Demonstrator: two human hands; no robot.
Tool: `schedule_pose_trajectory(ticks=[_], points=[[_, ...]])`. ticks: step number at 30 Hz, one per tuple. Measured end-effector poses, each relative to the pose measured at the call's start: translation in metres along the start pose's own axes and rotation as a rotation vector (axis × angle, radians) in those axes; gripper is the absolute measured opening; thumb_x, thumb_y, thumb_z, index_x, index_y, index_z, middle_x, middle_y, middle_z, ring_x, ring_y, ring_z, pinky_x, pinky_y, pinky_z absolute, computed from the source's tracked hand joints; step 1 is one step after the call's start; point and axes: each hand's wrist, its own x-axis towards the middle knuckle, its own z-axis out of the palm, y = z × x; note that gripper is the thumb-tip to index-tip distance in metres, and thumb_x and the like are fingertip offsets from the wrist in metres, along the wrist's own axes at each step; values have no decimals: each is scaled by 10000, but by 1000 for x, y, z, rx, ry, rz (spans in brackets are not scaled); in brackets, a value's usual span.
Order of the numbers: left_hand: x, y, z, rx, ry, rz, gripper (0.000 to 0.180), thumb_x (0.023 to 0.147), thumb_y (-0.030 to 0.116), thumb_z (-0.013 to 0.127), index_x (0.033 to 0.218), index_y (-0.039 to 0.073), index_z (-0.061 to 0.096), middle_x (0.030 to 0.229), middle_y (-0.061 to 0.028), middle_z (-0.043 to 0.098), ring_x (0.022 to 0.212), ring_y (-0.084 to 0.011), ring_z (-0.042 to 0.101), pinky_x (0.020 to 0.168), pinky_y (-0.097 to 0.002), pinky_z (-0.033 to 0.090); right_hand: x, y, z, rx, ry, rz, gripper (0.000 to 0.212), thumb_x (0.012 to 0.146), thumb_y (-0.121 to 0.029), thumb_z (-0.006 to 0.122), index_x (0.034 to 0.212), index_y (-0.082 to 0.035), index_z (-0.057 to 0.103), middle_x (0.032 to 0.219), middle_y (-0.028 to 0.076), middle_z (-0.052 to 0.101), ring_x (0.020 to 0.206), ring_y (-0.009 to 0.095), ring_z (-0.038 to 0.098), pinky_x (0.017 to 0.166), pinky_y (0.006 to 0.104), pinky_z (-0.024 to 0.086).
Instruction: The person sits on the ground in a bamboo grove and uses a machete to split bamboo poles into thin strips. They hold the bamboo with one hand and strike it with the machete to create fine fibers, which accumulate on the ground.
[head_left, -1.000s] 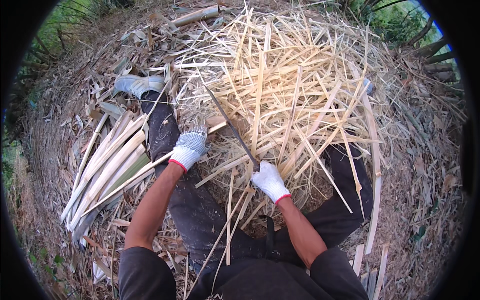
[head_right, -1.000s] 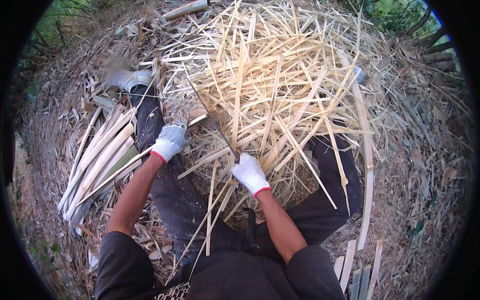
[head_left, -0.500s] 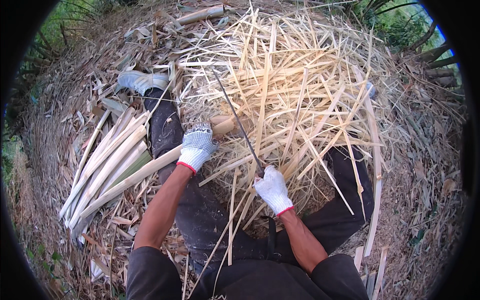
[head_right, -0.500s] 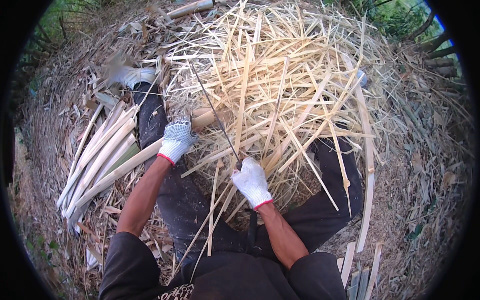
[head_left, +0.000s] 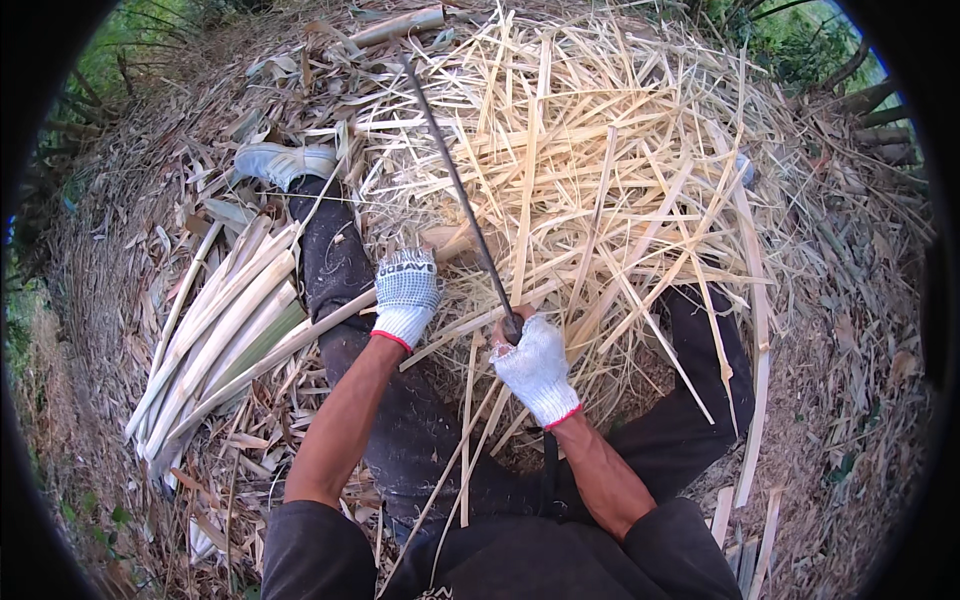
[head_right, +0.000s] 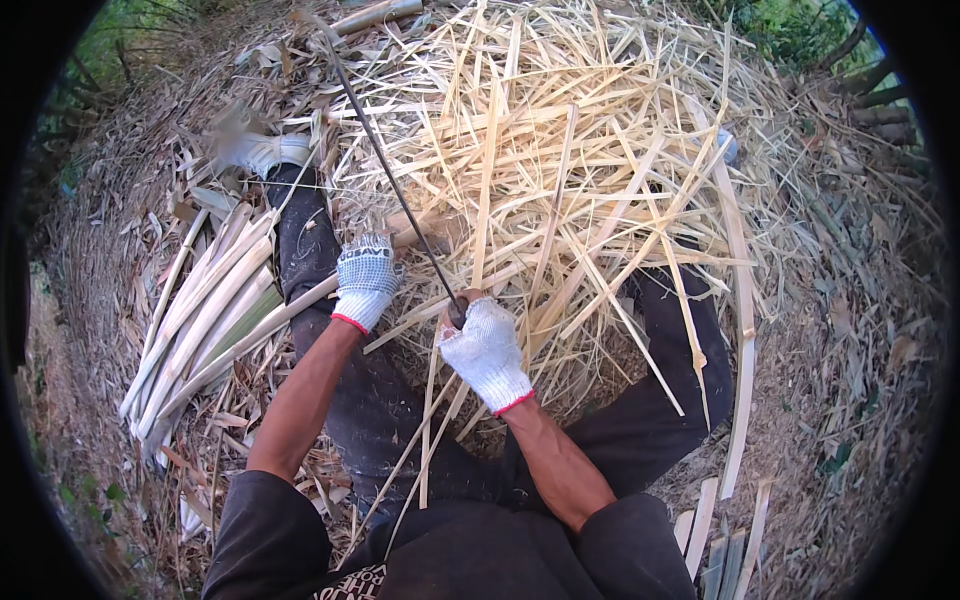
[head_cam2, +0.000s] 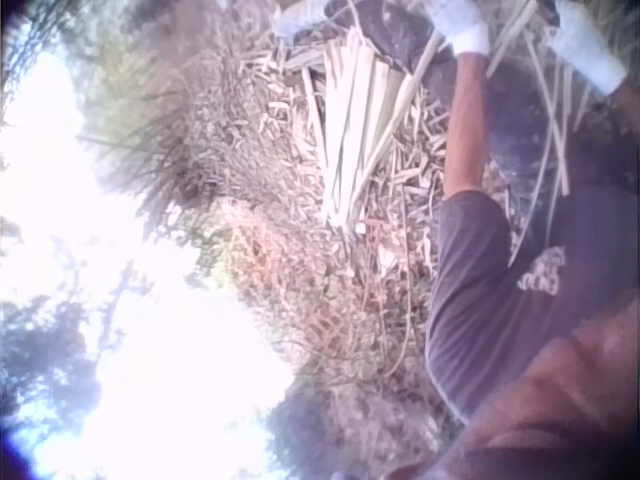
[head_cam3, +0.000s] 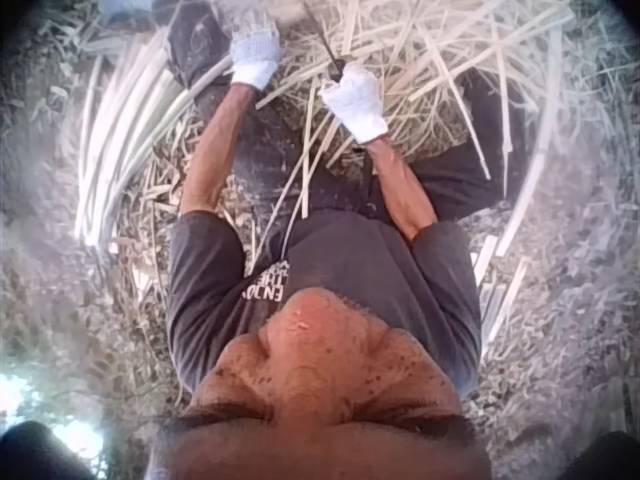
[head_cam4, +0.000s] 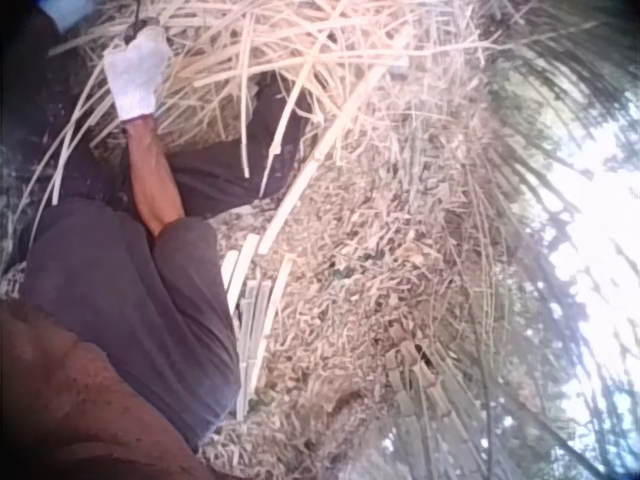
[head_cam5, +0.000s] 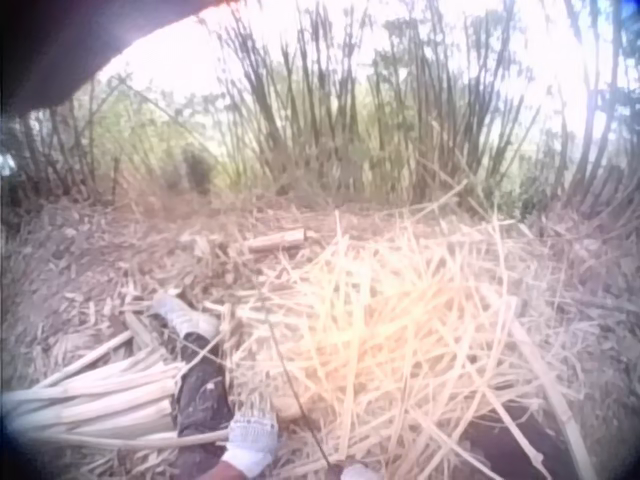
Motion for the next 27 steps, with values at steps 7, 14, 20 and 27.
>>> schedule_pose_trajectory(ticks=[7, 14, 20, 27], points=[[2, 6, -16, -23, -32, -17, 431, 817, 302, 659, 1167, 57, 607, 1036, -154, 660, 1004, -292, 628, 913, -449, 464, 0, 47, 10, -207, -267, 208, 315, 766, -229, 614, 945, 30, 614, 861, 271, 651, 848, 427, 644, 760, 481, 508], [6, -1, -7, -39, -84, -13, 460, 783, 388, 711, 1097, 67, 610, 1039, -164, 643, 980, -304, 633, 834, -420, 510, -4, 2, 0, 35, -28, 74, 270, 749, -167, 662, 939, 18, 611, 858, 250, 653, 832, 418, 645, 727, 449, 518], [8, 0, -23, -69, -97, -54, 416, 800, 359, 689, 1091, 71, 616, 1035, -173, 647, 961, -313, 645, 819, -430, 518, 1, 65, 23, -217, -290, 237, 309, 774, -253, 640, 935, 10, 620, 840, 266, 645, 845, 422, 642, 739, 463, 514], [13, -4, -37, -114, -211, -66, 461, 780, 364, 714, 1112, 62, 609, 1070, -175, 653, 980, -318, 650, 833, -434, 523, 1, 14, 3, 119, -102, 101, 322, 768, -253, 633, 930, 24, 607, 862, 260, 648, 837, 423, 640, 727, 462, 509]])
